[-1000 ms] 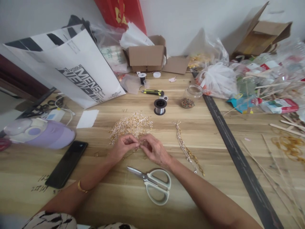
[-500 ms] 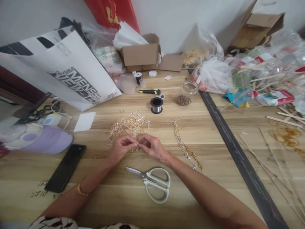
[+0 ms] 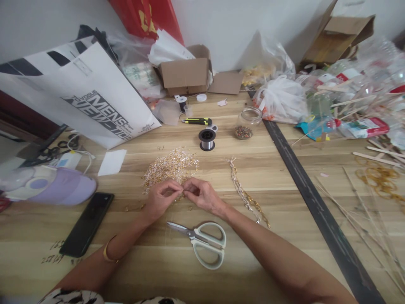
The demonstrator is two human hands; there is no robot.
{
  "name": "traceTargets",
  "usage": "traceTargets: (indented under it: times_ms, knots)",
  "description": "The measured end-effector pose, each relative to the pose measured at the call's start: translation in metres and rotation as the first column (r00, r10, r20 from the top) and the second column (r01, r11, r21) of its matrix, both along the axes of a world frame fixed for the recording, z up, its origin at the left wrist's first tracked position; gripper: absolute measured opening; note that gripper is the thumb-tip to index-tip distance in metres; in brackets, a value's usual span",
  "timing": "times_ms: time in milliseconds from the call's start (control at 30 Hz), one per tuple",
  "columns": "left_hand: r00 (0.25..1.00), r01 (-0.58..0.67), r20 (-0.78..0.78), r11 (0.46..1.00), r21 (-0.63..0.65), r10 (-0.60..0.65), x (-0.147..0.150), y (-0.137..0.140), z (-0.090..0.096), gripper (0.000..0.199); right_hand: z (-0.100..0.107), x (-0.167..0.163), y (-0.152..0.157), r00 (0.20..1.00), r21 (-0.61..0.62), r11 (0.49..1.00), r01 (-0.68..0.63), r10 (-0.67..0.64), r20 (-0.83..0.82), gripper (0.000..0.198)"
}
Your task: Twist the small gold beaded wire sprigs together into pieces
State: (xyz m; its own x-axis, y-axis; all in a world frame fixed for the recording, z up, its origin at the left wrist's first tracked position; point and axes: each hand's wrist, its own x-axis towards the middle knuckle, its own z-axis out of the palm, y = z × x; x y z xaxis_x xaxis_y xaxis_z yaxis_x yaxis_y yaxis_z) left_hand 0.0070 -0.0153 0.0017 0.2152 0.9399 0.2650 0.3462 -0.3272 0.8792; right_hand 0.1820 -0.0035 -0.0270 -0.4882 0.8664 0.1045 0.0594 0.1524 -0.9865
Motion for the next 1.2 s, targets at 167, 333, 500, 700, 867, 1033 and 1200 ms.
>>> traceTargets:
  times_ms: [167,333,500,700,867,1033,1200]
  knots:
    - [0.997,0.022,-0.076,0.986,0.163,-0.01,0.0013,0.0003,-0.0016,0.011,-0.001,0.0,0.0008,1.0,0.013,1.0,0.004,-0.004,0.006,0.011]
    - [0.991,0.051,-0.135,0.968,0.245,-0.018,0.0017,-0.0005,-0.0049,0.012,-0.0004,0.0004,0.0008,1.0,0.023,1.0,0.001,-0.001,0.003,0.011]
    - [0.978,0.047,-0.209,0.957,0.286,0.015,0.0021,-0.0007,-0.0085,0.014,0.001,0.001,0.0,1.0,0.042,0.999,-0.006,0.006,0.001,0.011]
    - [0.982,-0.001,-0.185,0.971,0.241,0.047,0.0044,-0.0012,-0.0074,0.014,0.0007,0.001,-0.0001,1.0,0.054,0.998,-0.019,0.019,0.005,0.013]
    - [0.988,-0.025,-0.142,0.976,0.216,0.057,0.0055,-0.0012,-0.0055,0.013,-0.0012,0.0013,0.0,1.0,0.016,1.0,-0.014,0.014,0.001,0.016]
    - [0.993,-0.022,-0.106,0.978,0.206,0.045,0.0057,-0.0008,-0.0042,0.012,-0.0013,0.0007,0.0003,0.998,-0.045,0.999,-0.027,0.024,-0.062,0.02]
    - [0.993,-0.033,-0.106,0.976,0.215,0.057,0.0057,-0.001,-0.0039,0.012,-0.0021,-0.0003,0.0003,0.998,-0.066,0.998,-0.022,0.018,-0.062,0.026]
